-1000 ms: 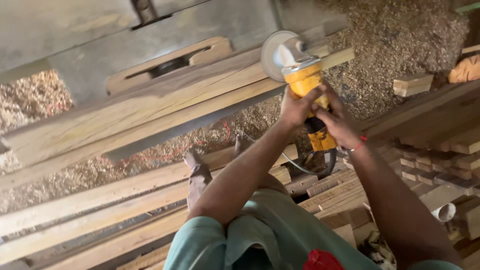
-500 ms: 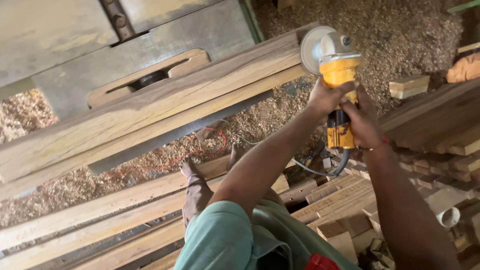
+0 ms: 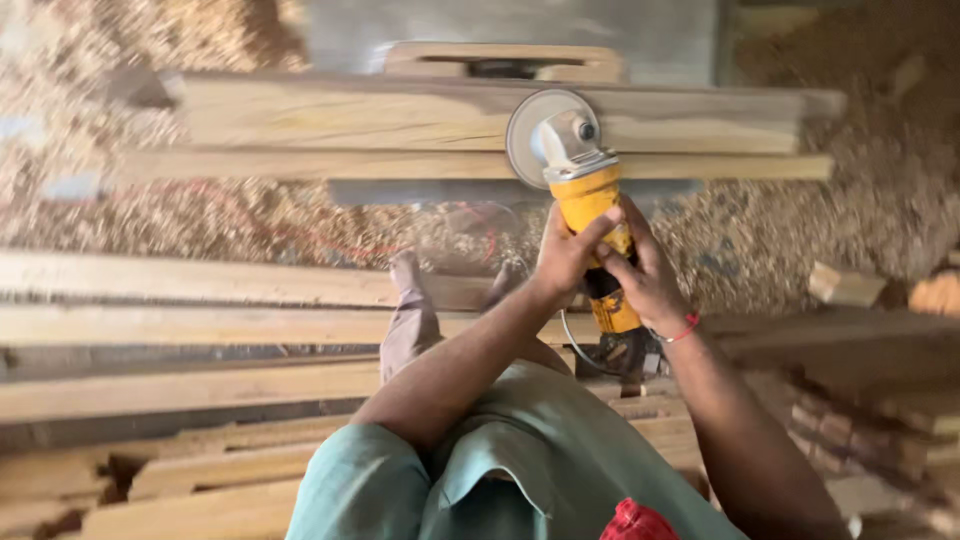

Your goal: The person uses a yellow angle grinder to sand the surface of wooden planks on a table saw. They move the grinder back and forth along the wood, then flip the plank to sand the other side. The person handles multiple planks one at a time.

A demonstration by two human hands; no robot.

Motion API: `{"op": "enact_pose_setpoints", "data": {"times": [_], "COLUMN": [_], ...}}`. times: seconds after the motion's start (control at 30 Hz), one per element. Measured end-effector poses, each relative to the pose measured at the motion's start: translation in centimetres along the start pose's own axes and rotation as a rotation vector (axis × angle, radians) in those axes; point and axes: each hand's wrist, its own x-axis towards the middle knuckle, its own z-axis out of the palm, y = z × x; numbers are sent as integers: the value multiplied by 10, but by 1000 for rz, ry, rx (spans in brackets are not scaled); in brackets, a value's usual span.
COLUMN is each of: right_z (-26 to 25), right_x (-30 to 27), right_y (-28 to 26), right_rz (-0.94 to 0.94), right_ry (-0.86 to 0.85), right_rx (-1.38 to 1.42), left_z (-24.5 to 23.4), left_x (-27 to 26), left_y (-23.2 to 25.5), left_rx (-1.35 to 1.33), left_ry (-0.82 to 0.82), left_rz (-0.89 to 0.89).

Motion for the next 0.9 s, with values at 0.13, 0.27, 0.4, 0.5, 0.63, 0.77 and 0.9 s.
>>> {"op": "enact_pose_setpoints", "data": {"times": [0.13, 0.27, 0.4, 0.5, 0.63, 0.77, 0.9], "right_z": [83, 160, 227, 269, 303, 296, 248], "right_x": [40, 82, 118, 141, 149, 138, 113], "right_y": [-26, -52, -66, -81, -96, -102, -86], "right_rz": [96, 31, 84, 2, 124, -198, -85], "right_ry": [-181, -318, -376, -411, -394, -369, -300], "right_rx": [121, 137, 169, 47, -138, -167, -190], "left_z": [-61, -111, -155, -184, -206, -200, -173], "left_x": [-20, -26, -34, -43, -55, -58, -53], "left_y": [71, 138, 200, 244, 272, 266, 232], "left_rx": [-76, -129, -125, -123, -139, -135, -86], "left_ry": [122, 246, 226, 293, 258, 230, 185], "left_rz": [94, 198, 315, 295, 331, 358, 225]}}
